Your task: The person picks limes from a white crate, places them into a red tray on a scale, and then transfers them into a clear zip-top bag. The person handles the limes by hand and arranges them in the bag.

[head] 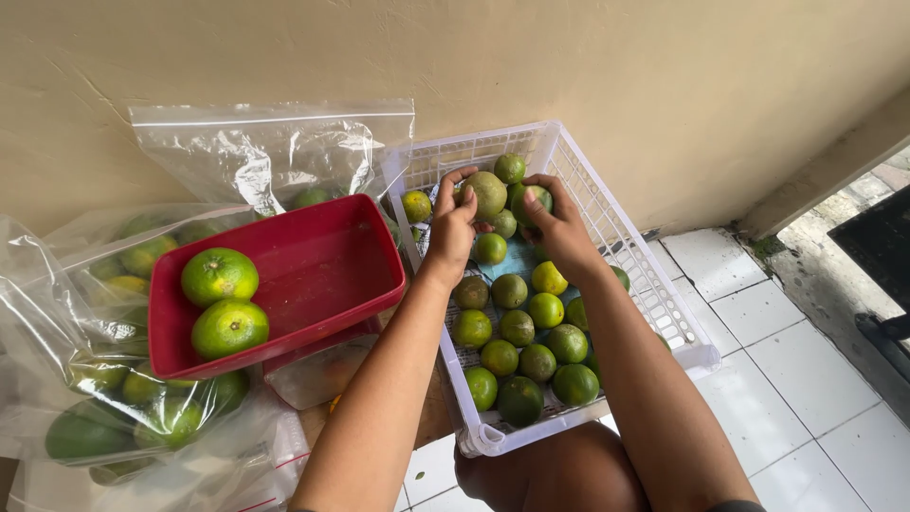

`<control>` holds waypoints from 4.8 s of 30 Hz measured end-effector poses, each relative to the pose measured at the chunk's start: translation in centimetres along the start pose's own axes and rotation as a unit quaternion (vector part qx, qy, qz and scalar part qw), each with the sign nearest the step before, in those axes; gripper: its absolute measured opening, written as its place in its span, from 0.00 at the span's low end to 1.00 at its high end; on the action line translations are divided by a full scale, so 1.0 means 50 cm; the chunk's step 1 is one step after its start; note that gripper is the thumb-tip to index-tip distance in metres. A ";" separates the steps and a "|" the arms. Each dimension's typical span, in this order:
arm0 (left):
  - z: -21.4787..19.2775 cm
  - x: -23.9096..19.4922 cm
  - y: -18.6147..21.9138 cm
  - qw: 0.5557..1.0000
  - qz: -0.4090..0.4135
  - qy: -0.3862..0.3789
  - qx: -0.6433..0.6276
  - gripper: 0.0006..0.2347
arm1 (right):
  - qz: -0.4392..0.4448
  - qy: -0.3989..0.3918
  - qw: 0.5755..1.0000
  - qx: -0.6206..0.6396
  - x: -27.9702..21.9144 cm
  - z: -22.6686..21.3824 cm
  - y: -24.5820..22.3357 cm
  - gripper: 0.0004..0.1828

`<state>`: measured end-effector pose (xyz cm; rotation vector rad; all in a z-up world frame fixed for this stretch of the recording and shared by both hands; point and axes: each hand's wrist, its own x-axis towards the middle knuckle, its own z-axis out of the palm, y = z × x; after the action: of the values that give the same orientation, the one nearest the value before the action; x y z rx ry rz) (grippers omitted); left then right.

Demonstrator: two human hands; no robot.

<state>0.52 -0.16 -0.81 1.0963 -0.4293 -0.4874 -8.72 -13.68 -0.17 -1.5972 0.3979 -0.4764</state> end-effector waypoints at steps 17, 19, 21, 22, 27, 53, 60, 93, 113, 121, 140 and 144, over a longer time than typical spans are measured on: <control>-0.019 0.026 -0.036 0.995 -0.041 0.046 0.079 0.27 | 0.010 -0.050 0.996 0.078 0.003 0.015 0.011 0.24; -0.021 0.022 -0.031 0.990 -0.045 0.076 0.108 0.33 | -0.009 -0.027 1.000 -0.005 -0.011 0.018 -0.008 0.22; -0.036 0.036 -0.060 0.985 -0.050 0.092 0.139 0.33 | -0.014 -0.020 0.999 -0.023 -0.003 0.005 0.007 0.21; -0.044 0.045 -0.073 0.978 -0.052 0.108 0.171 0.33 | -0.022 -0.014 0.999 -0.041 0.003 -0.001 0.014 0.21; -0.025 0.006 -0.028 0.929 -0.043 0.095 0.355 0.28 | -0.012 -0.002 0.995 -0.103 0.011 -0.013 0.031 0.20; 0.018 -0.043 0.007 0.740 -0.051 -0.152 0.654 0.37 | 0.112 -0.047 0.963 -0.240 -0.011 -0.005 0.018 0.36; 0.010 -0.034 0.008 0.871 0.006 -0.113 0.478 0.28 | 0.066 -0.033 0.976 -0.203 0.009 -0.028 0.019 0.29; -0.020 -0.002 -0.007 0.929 -0.123 0.097 0.335 0.21 | -0.019 -0.018 0.827 -0.562 0.089 -0.023 0.196 0.29; -0.025 0.037 -0.049 0.986 -0.086 0.014 0.143 0.15 | -0.004 -0.072 0.994 0.081 0.038 0.004 0.025 0.27; -0.007 0.023 -0.018 0.973 -0.042 0.049 0.223 0.23 | -0.086 0.009 0.991 -0.098 0.018 -0.009 0.005 0.41; -0.013 -0.001 -0.003 0.966 0.008 0.067 0.250 0.22 | -0.012 0.042 0.996 -0.073 0.018 -0.009 0.017 0.24; -0.017 0.007 -0.012 0.967 0.017 0.078 0.240 0.20 | 0.017 0.037 0.996 -0.081 0.014 -0.003 0.011 0.33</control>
<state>1.20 0.05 -1.68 1.5807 -0.4384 -0.2661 -8.21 -14.22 -0.68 -1.7290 0.5300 -0.4884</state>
